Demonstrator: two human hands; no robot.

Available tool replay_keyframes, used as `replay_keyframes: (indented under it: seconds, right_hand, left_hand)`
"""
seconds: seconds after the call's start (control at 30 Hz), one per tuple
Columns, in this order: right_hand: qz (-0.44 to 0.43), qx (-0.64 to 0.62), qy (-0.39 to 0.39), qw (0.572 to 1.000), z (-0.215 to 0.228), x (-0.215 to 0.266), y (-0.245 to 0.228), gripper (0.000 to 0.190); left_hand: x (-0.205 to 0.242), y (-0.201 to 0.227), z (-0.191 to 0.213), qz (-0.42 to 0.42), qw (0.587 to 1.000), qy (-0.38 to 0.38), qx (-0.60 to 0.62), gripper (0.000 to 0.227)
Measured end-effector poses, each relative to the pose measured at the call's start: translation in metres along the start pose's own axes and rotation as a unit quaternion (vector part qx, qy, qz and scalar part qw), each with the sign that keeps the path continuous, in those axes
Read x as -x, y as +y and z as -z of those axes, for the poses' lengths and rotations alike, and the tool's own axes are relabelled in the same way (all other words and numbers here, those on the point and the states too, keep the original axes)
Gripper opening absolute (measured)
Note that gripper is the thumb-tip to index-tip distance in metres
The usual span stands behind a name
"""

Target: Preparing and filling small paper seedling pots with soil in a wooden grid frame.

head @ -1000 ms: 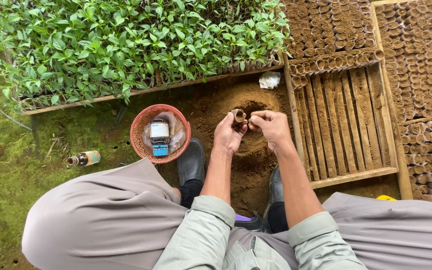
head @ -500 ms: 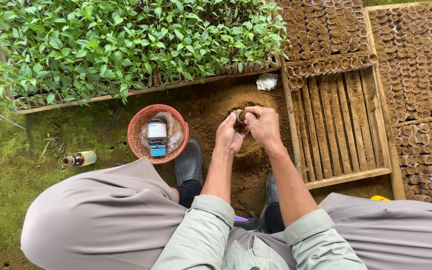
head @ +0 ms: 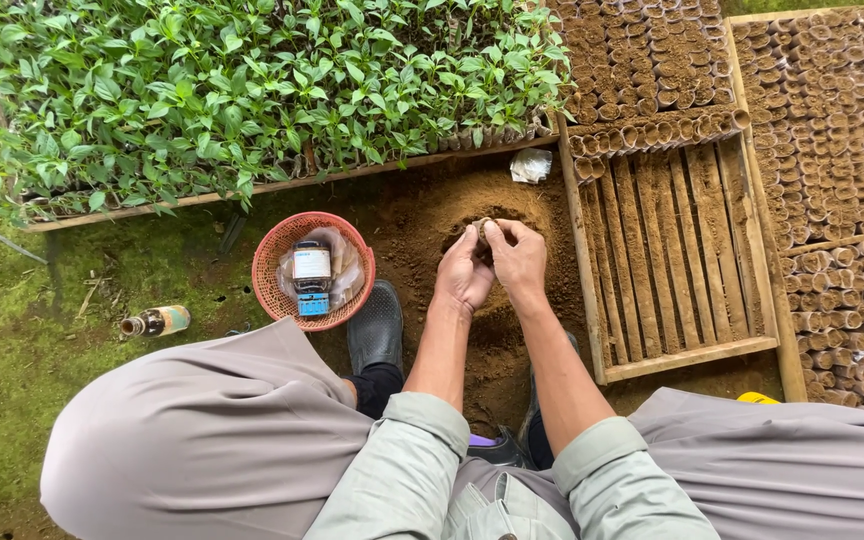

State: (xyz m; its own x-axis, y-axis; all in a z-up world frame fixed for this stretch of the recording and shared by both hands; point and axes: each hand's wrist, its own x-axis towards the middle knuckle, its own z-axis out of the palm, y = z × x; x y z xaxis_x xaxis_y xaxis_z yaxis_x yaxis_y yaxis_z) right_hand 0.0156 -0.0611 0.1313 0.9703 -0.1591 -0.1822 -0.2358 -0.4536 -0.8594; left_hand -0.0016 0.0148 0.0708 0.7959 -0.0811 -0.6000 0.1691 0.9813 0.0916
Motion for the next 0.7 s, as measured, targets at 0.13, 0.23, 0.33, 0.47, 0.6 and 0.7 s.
replay_keyframes:
  seconds: [0.13,0.23,0.33,0.47,0.6,0.7]
  right_hand:
    - [-0.012,0.017,0.002,1.000,-0.004,-0.008,0.021,0.028]
    - [-0.015,0.029,0.012,0.999,-0.004,-0.011,0.030,0.037]
    - [-0.017,0.068,0.007,0.997,0.001,-0.012,0.034,0.040]
    - [0.018,0.047,0.054,0.997,0.007,-0.007,0.026,0.034]
    - [0.099,0.091,0.079,0.988,0.004,-0.009,0.036,0.024]
    - [0.130,0.120,0.068,0.982,0.007,-0.005,0.032,0.021]
  left_hand:
    - [0.004,0.002,0.002,0.002,1.000,0.010,-0.009,0.021]
    - [0.004,0.002,0.002,-0.002,1.000,0.013,-0.003,0.020]
    - [0.002,-0.002,0.004,-0.003,1.000,0.013,-0.015,0.021]
    - [0.006,0.002,0.001,0.003,1.000,0.014,-0.005,0.023]
    - [-0.005,-0.004,0.008,0.011,0.999,0.025,0.029,0.025]
    - [-0.035,-0.016,0.037,0.012,0.999,0.027,0.024,0.025]
